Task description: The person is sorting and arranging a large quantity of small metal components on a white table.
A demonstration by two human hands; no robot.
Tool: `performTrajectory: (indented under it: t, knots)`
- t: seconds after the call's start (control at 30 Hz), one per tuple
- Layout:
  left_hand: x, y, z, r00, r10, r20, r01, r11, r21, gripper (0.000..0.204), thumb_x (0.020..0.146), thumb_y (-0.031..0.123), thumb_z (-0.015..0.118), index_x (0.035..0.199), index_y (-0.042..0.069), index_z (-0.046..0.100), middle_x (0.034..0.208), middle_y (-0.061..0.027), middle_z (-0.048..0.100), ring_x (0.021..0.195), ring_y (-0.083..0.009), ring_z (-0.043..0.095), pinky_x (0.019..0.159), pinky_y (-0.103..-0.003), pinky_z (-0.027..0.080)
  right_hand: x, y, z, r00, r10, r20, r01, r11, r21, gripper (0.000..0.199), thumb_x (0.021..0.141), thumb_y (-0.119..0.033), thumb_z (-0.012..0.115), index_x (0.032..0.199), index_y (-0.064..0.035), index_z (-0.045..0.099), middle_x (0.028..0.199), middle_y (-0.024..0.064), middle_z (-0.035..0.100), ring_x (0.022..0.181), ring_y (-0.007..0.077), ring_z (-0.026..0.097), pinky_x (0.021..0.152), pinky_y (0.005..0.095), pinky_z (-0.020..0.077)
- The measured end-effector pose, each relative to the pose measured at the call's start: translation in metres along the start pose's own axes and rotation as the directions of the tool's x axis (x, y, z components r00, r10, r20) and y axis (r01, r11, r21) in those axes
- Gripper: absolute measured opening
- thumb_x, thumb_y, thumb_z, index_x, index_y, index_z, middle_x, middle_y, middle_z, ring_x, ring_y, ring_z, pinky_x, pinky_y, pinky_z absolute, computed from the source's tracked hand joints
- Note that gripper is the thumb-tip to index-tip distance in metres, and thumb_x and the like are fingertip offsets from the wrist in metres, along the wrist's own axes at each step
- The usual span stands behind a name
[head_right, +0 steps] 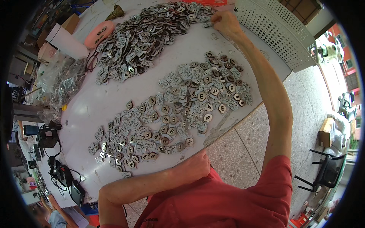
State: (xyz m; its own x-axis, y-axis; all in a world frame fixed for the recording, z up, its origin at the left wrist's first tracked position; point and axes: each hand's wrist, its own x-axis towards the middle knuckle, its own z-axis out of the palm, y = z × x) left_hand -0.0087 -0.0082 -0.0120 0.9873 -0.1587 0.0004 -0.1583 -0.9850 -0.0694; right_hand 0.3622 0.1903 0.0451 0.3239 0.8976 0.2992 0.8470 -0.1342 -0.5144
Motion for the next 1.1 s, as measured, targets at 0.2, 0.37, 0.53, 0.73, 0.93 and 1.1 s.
performTrajectory:
  t: [0.2, 0.37, 0.53, 0.73, 0.93, 1.1]
  knots:
    - [0.000, -0.002, 0.000, 0.999, 0.000, 0.033, 0.001, 0.999, -0.043, 0.013, 0.068, 0.015, 0.062, 0.072, 0.004, 0.066, 0.067, -0.0048, 0.060, 0.074, -0.0184, 0.054, 0.077, -0.033, 0.043, -0.005, -0.001, 0.006, 0.995, -0.001, -0.104, 0.007, 0.998, 0.059, 0.029, 0.072, -0.017, 0.068, 0.099, -0.0059, 0.069, 0.095, 0.0113, 0.068, 0.087, 0.0221, 0.065, 0.081, 0.0329, 0.0491]
    - [0.000, -0.004, -0.003, 0.999, 0.027, 0.045, -0.026, 0.999, -0.019, 0.013, 0.065, 0.015, 0.064, 0.072, 0.004, 0.066, 0.066, -0.0047, 0.059, 0.074, -0.0189, 0.055, 0.078, -0.033, 0.043, -0.005, -0.012, 0.016, 0.996, -0.047, -0.073, 0.045, 0.999, -0.030, 0.030, 0.074, -0.019, 0.068, 0.101, -0.0065, 0.068, 0.095, 0.0131, 0.068, 0.087, 0.0243, 0.064, 0.081, 0.0338, 0.0489]
    - [0.001, -0.003, -0.003, 0.998, 0.045, 0.052, -0.044, 0.998, -0.034, 0.012, 0.063, 0.014, 0.065, 0.070, 0.004, 0.066, 0.065, -0.0041, 0.058, 0.072, -0.0188, 0.054, 0.076, -0.033, 0.043, -0.016, -0.018, 0.011, 0.996, -0.084, -0.012, 0.083, 0.995, -0.057, 0.026, 0.074, -0.016, 0.067, 0.097, -0.0042, 0.068, 0.092, 0.0149, 0.067, 0.085, 0.0258, 0.064, 0.077, 0.0351, 0.0492]
    - [-0.001, -0.005, -0.004, 1.000, 0.030, -0.002, -0.030, 1.000, 0.003, 0.011, 0.063, 0.014, 0.066, 0.068, 0.004, 0.066, 0.064, -0.0031, 0.058, 0.069, -0.0171, 0.054, 0.075, -0.032, 0.042, -0.049, -0.036, -0.003, 0.990, -0.143, 0.011, 0.143, 0.985, -0.097, 0.025, 0.075, -0.007, 0.067, 0.099, -0.0001, 0.067, 0.094, 0.0114, 0.066, 0.082, 0.0217, 0.063, 0.077, 0.0321, 0.0499]
    - [-0.001, -0.004, -0.002, 0.996, 0.054, 0.066, -0.053, 0.999, -0.014, 0.010, 0.062, 0.015, 0.067, 0.069, 0.007, 0.067, 0.064, -0.0027, 0.059, 0.070, -0.0164, 0.055, 0.076, -0.031, 0.041, -0.077, -0.052, -0.032, 0.951, -0.178, 0.251, 0.168, 0.984, 0.060, 0.023, 0.073, -0.009, 0.064, 0.094, -0.0013, 0.068, 0.089, 0.0122, 0.066, 0.079, 0.0230, 0.061, 0.077, 0.0348, 0.0484]
    - [-0.001, -0.004, 0.001, 1.000, 0.028, 0.011, -0.028, 0.999, -0.036, 0.008, 0.065, 0.016, 0.066, 0.068, 0.008, 0.067, 0.065, -0.0024, 0.059, 0.070, -0.0163, 0.055, 0.077, -0.031, 0.040, -0.041, -0.048, -0.020, 0.984, -0.104, 0.146, 0.084, 0.987, 0.134, 0.032, 0.075, -0.015, 0.064, 0.106, -0.0048, 0.066, 0.092, 0.0137, 0.066, 0.092, 0.0247, 0.061, 0.083, 0.0360, 0.0478]
